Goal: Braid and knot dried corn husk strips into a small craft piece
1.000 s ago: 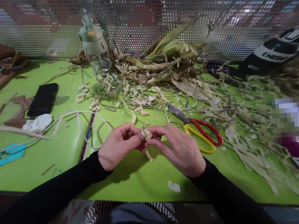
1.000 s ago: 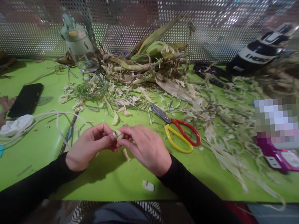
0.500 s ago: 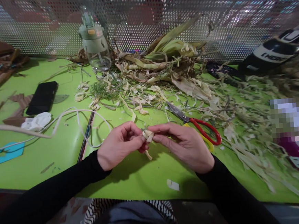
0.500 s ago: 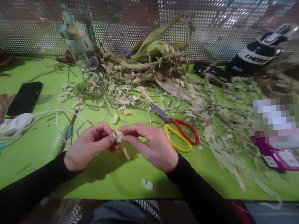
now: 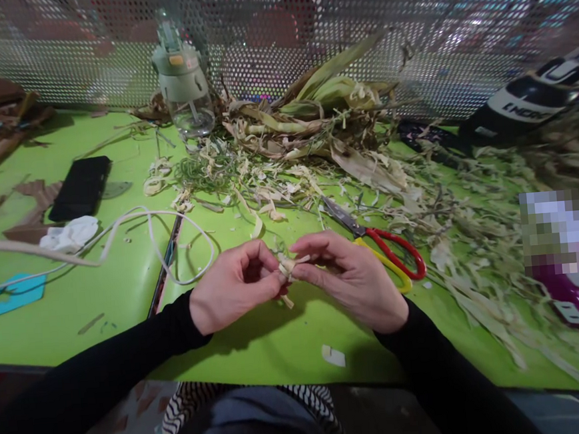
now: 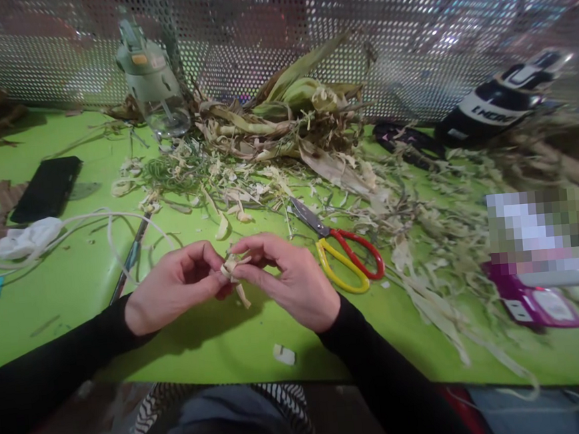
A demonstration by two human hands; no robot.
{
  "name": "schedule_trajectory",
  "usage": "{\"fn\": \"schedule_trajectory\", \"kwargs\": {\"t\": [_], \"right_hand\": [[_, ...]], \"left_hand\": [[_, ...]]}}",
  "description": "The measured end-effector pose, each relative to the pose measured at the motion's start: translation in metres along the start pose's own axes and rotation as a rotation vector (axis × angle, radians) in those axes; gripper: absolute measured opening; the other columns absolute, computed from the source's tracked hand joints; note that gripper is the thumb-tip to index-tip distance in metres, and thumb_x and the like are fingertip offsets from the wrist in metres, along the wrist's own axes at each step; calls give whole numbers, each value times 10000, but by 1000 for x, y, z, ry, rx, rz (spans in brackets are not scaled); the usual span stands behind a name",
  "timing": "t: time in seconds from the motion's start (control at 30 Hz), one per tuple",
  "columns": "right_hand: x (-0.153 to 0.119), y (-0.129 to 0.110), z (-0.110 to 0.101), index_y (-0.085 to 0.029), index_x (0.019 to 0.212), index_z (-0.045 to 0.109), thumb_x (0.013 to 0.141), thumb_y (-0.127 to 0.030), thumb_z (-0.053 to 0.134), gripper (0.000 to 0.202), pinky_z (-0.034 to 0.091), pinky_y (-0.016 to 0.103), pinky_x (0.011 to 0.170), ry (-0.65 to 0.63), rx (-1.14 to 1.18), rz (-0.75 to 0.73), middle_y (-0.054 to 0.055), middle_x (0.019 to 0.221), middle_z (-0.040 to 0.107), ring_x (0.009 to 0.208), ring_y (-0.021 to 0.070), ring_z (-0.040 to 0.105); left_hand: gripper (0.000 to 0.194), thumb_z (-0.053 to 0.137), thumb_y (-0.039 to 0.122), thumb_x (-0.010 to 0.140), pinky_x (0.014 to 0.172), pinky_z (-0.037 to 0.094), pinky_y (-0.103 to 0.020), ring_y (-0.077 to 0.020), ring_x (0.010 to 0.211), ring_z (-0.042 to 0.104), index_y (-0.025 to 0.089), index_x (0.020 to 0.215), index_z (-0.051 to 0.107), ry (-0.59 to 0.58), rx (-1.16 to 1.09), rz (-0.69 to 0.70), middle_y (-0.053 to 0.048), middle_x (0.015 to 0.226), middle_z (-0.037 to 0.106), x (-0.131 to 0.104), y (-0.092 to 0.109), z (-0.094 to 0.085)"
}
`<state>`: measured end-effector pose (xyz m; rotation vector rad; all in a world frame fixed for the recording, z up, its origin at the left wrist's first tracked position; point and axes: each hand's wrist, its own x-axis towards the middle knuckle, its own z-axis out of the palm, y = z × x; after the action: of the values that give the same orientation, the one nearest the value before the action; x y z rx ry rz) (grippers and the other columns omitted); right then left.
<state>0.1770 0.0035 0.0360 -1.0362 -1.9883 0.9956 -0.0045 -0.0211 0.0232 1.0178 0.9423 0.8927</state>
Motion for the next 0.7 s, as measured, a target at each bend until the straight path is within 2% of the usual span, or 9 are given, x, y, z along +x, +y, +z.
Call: {"fn": "schedule_trajectory", "kwargs": {"t": [0.13, 0.27, 0.47, 0.57, 0.7], "right_hand": [[-1, -4, -3, -173, 863, 618, 814, -223, 640, 73, 517, 195, 635, -62, -8, 13, 3, 764, 679, 687, 102, 645], [-2, -4, -5, -174, 902, 596, 814, -188, 616, 91, 521, 199, 649, -71, -5, -14, 7, 794, 677, 707, 102, 648], [-2, -2, -4, -178, 880, 594, 777, -134, 593, 112, 512, 197, 644, -93, -35, -42, 0, 784, 667, 692, 97, 638], [-2, -2, -3, -181, 834, 590, 750, -117, 586, 105, 493, 187, 605, -75, -67, -49, -14, 733, 651, 650, 87, 617], [-3, -1, -1, -179, 800, 582, 752, -127, 581, 71, 470, 182, 575, -59, -108, -52, -25, 685, 629, 608, 79, 590]], "left_hand": [[180, 661, 228, 739, 539, 437, -184, -63, 562, 552, 137, 731, 506, 13, 121, 43, 11, 633, 599, -1, 1, 0], [185, 645, 267, 745, 528, 406, -190, -58, 554, 506, 136, 735, 515, 27, 227, 76, 13, 652, 569, -1, 4, -1], [135, 623, 230, 758, 542, 418, -190, -62, 561, 509, 141, 745, 522, -17, 350, 129, 15, 652, 571, -3, 4, -3], [108, 602, 216, 783, 551, 434, -186, -65, 564, 532, 144, 749, 530, 2, 474, 222, 12, 654, 596, -6, 3, -2], [74, 560, 191, 820, 560, 431, -189, -75, 588, 547, 147, 766, 533, 18, 713, 434, 7, 669, 607, -10, -2, -1]]}}
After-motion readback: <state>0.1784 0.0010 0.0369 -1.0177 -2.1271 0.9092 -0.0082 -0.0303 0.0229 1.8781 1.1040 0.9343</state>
